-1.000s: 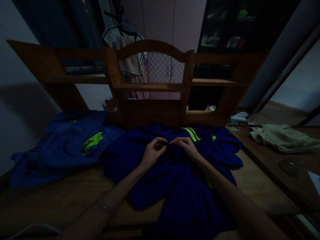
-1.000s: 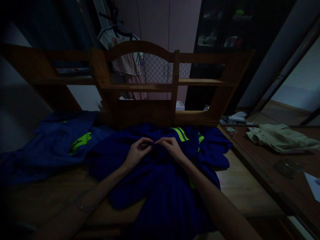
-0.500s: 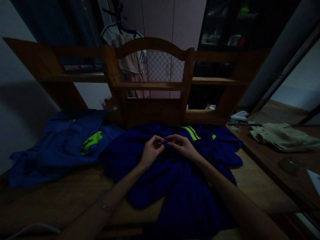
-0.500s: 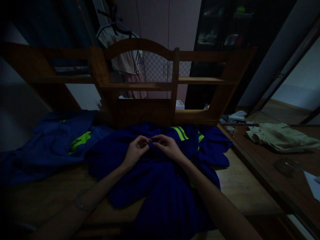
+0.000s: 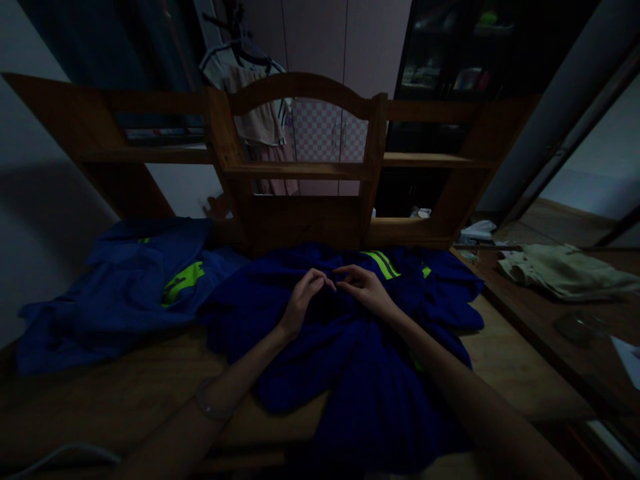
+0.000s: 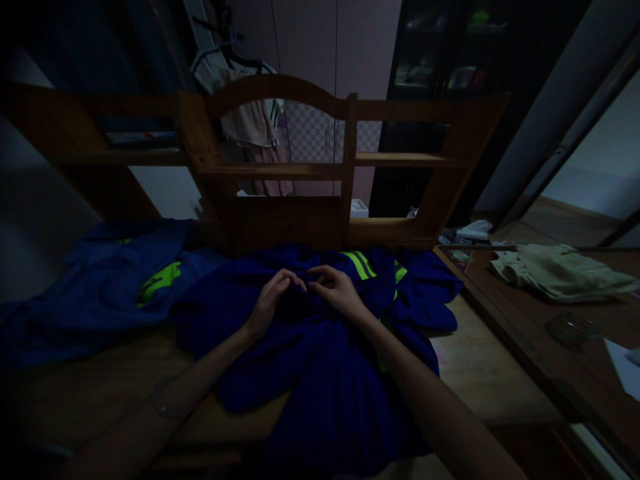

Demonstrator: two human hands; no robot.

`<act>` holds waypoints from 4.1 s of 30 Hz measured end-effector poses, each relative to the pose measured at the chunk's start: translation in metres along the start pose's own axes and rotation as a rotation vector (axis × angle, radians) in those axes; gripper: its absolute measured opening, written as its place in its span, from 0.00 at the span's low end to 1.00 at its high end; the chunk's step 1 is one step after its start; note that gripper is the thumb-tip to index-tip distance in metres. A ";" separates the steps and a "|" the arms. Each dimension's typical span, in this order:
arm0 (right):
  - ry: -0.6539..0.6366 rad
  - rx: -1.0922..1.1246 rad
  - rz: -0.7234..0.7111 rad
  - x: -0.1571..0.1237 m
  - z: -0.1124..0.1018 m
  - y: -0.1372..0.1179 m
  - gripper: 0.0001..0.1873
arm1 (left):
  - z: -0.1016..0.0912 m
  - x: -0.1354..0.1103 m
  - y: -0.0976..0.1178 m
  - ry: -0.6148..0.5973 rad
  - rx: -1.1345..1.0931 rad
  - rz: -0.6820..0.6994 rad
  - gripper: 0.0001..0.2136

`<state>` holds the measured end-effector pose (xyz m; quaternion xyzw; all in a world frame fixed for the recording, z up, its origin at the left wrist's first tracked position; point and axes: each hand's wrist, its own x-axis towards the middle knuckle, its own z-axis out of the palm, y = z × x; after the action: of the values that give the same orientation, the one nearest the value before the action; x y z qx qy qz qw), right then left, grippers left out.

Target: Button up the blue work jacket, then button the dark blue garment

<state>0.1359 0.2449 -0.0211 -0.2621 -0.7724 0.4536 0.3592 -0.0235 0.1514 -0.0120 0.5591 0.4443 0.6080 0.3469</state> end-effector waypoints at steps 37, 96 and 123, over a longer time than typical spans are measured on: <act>0.128 -0.393 -0.329 -0.013 0.013 -0.010 0.16 | 0.000 0.003 -0.008 0.160 -0.065 -0.142 0.11; 0.124 -0.501 -0.286 -0.014 0.013 -0.015 0.15 | 0.002 0.003 -0.014 0.174 0.084 -0.110 0.14; 0.114 -0.586 -0.271 -0.013 0.012 -0.009 0.04 | -0.009 0.012 -0.038 -0.052 -0.222 -0.491 0.15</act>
<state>0.1337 0.2256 -0.0212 -0.2740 -0.8764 0.1446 0.3686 -0.0366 0.1745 -0.0425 0.4083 0.4882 0.5361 0.5546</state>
